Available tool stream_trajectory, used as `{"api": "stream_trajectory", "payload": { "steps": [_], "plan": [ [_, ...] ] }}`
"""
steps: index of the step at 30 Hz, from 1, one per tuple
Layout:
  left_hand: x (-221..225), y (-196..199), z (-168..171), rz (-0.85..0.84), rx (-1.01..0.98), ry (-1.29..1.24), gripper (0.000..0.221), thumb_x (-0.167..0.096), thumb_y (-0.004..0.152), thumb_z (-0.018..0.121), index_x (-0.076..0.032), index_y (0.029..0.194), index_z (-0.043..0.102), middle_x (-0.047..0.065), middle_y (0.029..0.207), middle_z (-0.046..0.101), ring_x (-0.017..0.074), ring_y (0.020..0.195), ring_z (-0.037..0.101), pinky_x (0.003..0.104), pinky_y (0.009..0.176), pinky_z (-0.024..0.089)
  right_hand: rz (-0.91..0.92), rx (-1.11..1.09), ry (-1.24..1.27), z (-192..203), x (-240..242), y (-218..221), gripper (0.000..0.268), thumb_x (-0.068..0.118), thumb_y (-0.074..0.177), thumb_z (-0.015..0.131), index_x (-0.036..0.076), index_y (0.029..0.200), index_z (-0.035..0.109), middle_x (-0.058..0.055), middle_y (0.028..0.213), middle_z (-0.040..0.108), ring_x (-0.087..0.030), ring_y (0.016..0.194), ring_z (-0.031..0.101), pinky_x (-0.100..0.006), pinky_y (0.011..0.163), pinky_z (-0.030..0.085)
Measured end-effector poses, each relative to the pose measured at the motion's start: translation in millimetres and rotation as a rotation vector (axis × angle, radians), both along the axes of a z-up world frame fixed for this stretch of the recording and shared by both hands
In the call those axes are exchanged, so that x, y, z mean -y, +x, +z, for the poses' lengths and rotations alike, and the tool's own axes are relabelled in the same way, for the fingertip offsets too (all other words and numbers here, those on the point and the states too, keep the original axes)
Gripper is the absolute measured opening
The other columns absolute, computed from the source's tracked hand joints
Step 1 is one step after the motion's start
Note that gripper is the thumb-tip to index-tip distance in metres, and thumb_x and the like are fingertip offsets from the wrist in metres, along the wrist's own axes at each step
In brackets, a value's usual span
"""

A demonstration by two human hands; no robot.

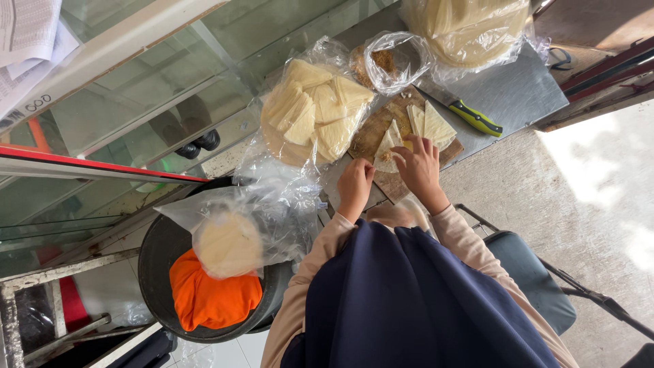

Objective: The person places a square wrapper on a wooden board, adds a small amount of filling from a container, and folds the wrapper into a triangle. They continue this process, handling several wrappers and filling portions by hand.

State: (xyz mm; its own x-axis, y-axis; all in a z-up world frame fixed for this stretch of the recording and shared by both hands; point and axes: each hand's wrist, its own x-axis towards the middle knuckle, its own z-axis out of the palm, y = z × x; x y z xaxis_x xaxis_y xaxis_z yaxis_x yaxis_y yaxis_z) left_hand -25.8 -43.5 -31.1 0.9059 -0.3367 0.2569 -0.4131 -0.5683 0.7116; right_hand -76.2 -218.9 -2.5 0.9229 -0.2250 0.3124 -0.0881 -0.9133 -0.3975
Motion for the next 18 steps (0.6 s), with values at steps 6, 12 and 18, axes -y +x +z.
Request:
{"api": "stream_trajectory", "payload": {
  "steps": [6,12,18],
  "plan": [
    [6,9,5,0.073,-0.083,0.082,0.031,-0.029,0.104,0.069,-0.008,0.084,0.06,0.011,0.075,0.064,0.037,0.072,0.063,0.048,0.061,0.047,0.065,-0.008,0.004,2,7,4,0.015,0.022,0.084,0.077,0.014,0.096,0.077,-0.006,0.129,0.06,-0.031,0.121,0.052,-0.045,0.099,0.041],
    [-28,29,41,0.014,-0.144,-0.329,0.012,-0.019,0.103,0.063,-0.007,0.106,0.062,0.008,0.091,0.071,0.0224,0.075,0.071,0.033,0.065,0.054,0.106,-0.076,0.08,-2,20,19,0.014,0.024,0.084,0.078,0.012,0.086,0.07,-0.007,0.13,0.059,-0.033,0.122,0.052,-0.046,0.1,0.041],
    [-51,28,64,0.147,-0.254,-0.339,0.009,-0.012,0.101,0.063,-0.007,0.108,0.065,0.006,0.093,0.074,0.0152,0.075,0.071,0.027,0.06,0.05,0.191,-0.028,0.073,7,17,24,0.008,0.02,0.087,0.074,0.014,0.091,0.074,-0.005,0.134,0.06,-0.033,0.127,0.052,-0.047,0.102,0.04]
  ]
}}
